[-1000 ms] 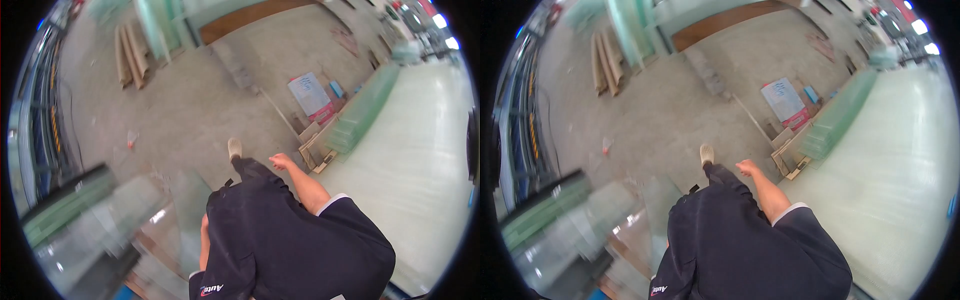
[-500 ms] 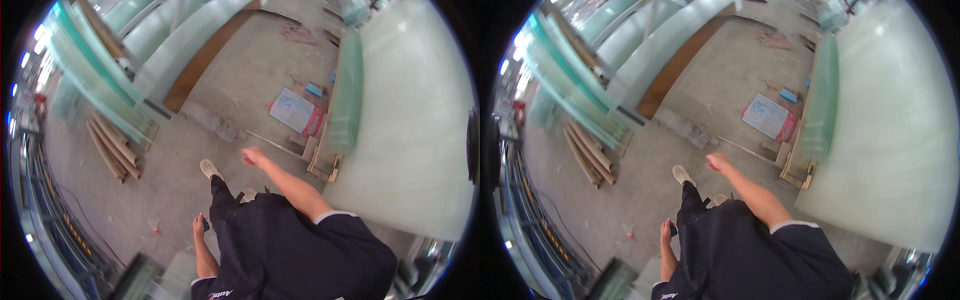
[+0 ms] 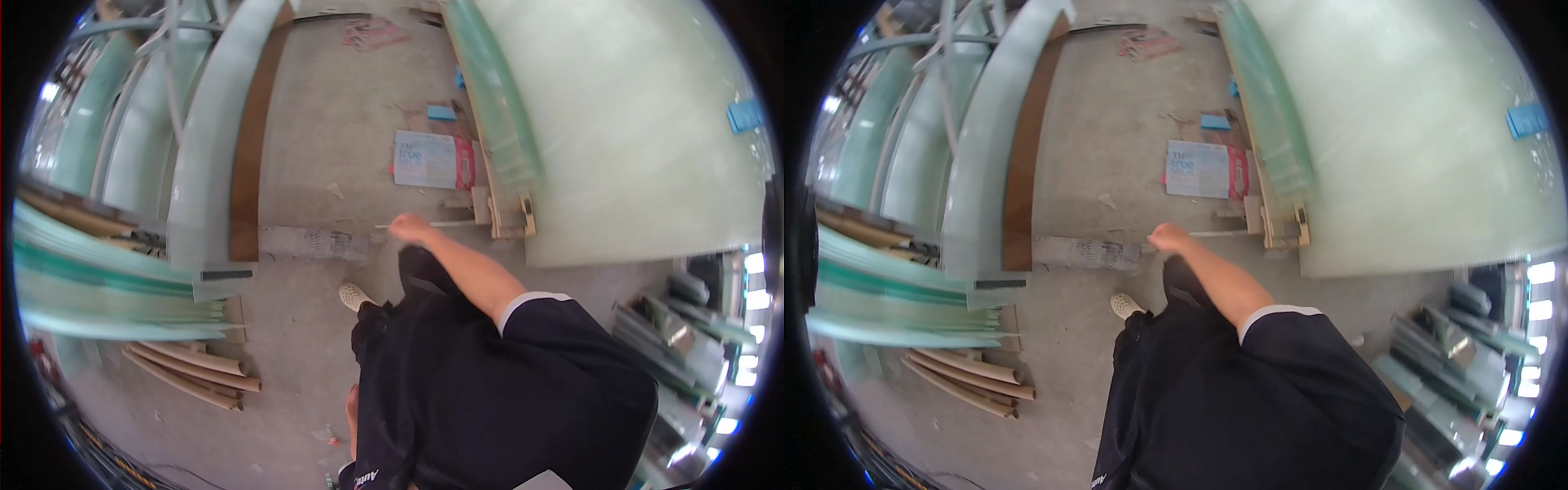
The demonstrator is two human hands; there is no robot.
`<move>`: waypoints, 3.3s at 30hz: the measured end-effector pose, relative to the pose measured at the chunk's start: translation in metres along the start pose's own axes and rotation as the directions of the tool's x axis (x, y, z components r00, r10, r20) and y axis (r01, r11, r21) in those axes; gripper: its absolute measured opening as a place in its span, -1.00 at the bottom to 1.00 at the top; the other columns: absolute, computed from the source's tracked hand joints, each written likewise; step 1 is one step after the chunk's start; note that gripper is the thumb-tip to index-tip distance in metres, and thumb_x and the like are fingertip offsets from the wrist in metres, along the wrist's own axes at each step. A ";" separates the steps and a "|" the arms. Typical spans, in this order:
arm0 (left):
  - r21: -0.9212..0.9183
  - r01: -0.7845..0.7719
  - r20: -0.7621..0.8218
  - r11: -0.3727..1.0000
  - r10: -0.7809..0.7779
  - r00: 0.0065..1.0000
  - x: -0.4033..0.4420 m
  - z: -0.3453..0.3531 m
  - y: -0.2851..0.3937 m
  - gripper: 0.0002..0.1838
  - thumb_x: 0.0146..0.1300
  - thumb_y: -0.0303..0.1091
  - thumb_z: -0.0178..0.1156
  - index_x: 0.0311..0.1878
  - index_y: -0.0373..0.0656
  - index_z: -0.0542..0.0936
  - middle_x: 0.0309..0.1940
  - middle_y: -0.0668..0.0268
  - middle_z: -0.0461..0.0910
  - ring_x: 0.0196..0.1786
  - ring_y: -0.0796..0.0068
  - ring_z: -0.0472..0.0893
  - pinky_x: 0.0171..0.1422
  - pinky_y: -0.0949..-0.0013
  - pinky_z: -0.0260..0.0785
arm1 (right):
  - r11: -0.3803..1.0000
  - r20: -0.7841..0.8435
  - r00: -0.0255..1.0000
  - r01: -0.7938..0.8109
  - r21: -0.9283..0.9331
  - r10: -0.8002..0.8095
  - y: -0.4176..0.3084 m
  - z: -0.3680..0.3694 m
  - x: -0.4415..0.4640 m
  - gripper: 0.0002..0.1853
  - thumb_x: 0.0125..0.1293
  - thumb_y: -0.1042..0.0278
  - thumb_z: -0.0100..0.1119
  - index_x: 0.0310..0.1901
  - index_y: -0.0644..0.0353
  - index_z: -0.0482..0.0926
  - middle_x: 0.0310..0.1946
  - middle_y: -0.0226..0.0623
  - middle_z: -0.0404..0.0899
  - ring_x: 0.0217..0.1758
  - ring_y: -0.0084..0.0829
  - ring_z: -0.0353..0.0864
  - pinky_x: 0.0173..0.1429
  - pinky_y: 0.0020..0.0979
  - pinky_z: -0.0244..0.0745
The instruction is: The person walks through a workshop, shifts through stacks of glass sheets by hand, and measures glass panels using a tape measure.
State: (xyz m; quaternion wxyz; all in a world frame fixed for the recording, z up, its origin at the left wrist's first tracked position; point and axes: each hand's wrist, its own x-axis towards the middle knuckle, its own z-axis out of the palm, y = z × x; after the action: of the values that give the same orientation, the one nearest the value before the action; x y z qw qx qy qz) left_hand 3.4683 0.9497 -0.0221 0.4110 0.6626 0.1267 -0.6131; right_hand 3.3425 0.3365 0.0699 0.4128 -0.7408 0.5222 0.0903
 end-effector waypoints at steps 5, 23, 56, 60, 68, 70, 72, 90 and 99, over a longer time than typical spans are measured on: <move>0.360 -0.367 0.187 0.858 0.319 0.929 0.095 -0.037 0.126 -0.27 0.17 -0.15 0.25 0.34 -0.34 0.30 -0.28 0.34 0.57 -0.25 0.48 0.55 -0.17 0.33 0.43 | 0.895 -0.185 0.893 -0.355 0.269 0.410 0.132 -0.037 -0.055 -0.61 0.29 0.00 0.09 -0.39 0.21 0.64 -0.58 -0.26 0.62 -0.56 -0.37 0.62 -0.40 -0.29 0.53; 0.617 0.030 0.067 0.786 -0.091 0.994 0.301 0.122 0.595 -0.70 0.34 -0.05 0.07 -0.31 -0.07 0.57 -0.46 0.36 0.54 -0.36 0.43 0.52 -0.20 0.21 0.39 | 0.245 0.372 0.586 -0.716 0.654 0.720 0.161 0.015 0.122 -0.58 0.30 -0.05 0.13 -0.20 0.22 0.62 -0.33 -0.24 0.69 -0.47 -0.35 0.65 -0.42 -0.20 0.50; 0.791 -0.023 0.008 0.611 0.028 1.000 0.650 0.565 1.359 -0.27 0.02 0.28 0.17 -0.08 -0.29 0.68 -0.08 -0.01 0.68 -0.04 0.10 0.65 0.05 0.08 0.45 | 0.641 0.133 0.834 -0.504 0.579 0.535 -0.084 -0.724 1.022 -0.68 0.34 0.08 0.08 -0.04 0.13 0.49 -0.39 -0.17 0.62 -0.50 -0.28 0.60 -0.45 -0.20 0.52; 0.868 -0.145 0.057 0.475 0.194 0.979 0.707 0.609 1.503 -0.32 -0.01 0.23 0.18 -0.10 -0.26 0.68 -0.09 -0.13 0.65 0.05 -0.01 0.63 0.06 0.10 0.46 | 0.314 0.316 0.703 -0.611 0.727 0.637 -0.042 -0.715 1.023 -0.64 0.34 0.05 0.06 0.02 0.10 0.47 -0.32 -0.16 0.61 -0.43 -0.28 0.60 -0.34 -0.19 0.57; 0.722 -0.119 0.008 0.681 0.164 0.986 0.806 0.764 1.712 -0.55 -0.09 -0.29 0.40 -0.10 -0.15 0.51 -0.39 0.31 0.52 -0.36 0.48 0.53 -0.40 0.30 0.39 | 0.081 0.473 0.606 -0.665 0.742 0.640 -0.052 -0.786 1.184 -0.63 0.36 0.03 0.05 -0.02 0.17 0.51 -0.15 -0.20 0.62 -0.26 -0.26 0.62 -0.15 -0.14 0.55; 0.741 -0.045 0.025 0.670 0.040 0.999 0.837 0.797 1.749 -0.45 -0.14 -0.18 0.41 -0.06 -0.26 0.58 -0.20 0.17 0.60 -0.26 0.33 0.63 -0.18 0.17 0.55 | 0.015 0.519 0.621 -0.649 0.760 0.588 -0.021 -0.826 1.278 -0.63 0.35 0.02 0.07 -0.02 0.15 0.53 -0.07 -0.18 0.61 -0.22 -0.23 0.62 -0.11 -0.13 0.55; 0.668 0.102 -0.118 0.737 -0.031 0.993 0.831 0.846 1.796 -0.56 -0.06 -0.18 0.36 -0.13 -0.24 0.61 -0.28 0.19 0.58 -0.32 0.30 0.62 -0.25 0.07 0.59 | 0.039 0.633 0.508 -0.797 0.603 0.584 -0.018 -0.880 1.349 -0.61 0.33 0.01 0.08 -0.02 0.16 0.52 -0.13 -0.17 0.63 -0.28 -0.23 0.64 -0.19 -0.12 0.55; 0.550 -0.493 0.487 0.674 0.221 0.845 0.935 1.118 2.120 -0.53 0.20 -0.16 0.23 0.18 -0.07 0.56 -0.19 0.05 0.68 -0.11 0.29 0.69 -0.16 0.12 0.56 | 0.371 -0.157 0.986 0.168 0.913 -0.061 -0.364 -1.492 1.815 -0.76 0.47 0.16 0.09 -0.01 0.09 0.60 -0.28 -0.39 0.68 -0.27 -0.53 0.65 -0.18 -0.43 0.57; 0.905 -0.415 0.425 0.091 -0.192 0.884 1.189 1.339 2.502 -0.57 0.17 -0.11 0.30 0.02 -0.21 0.65 -0.04 0.01 0.65 -0.06 0.33 0.66 0.01 0.15 0.50 | 0.568 -0.414 0.844 0.164 0.806 0.343 -0.280 -1.703 2.045 -0.68 0.43 0.13 0.13 0.04 0.19 0.59 -0.27 -0.36 0.66 -0.32 -0.54 0.64 -0.23 -0.47 0.53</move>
State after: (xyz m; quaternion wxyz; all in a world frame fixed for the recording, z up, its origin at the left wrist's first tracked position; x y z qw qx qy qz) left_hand 4.4574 -1.9640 -0.0177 -0.0773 0.6119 -0.4673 -0.6334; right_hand 3.9699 -2.2640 0.1543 0.5412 -0.4303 0.6339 -0.3466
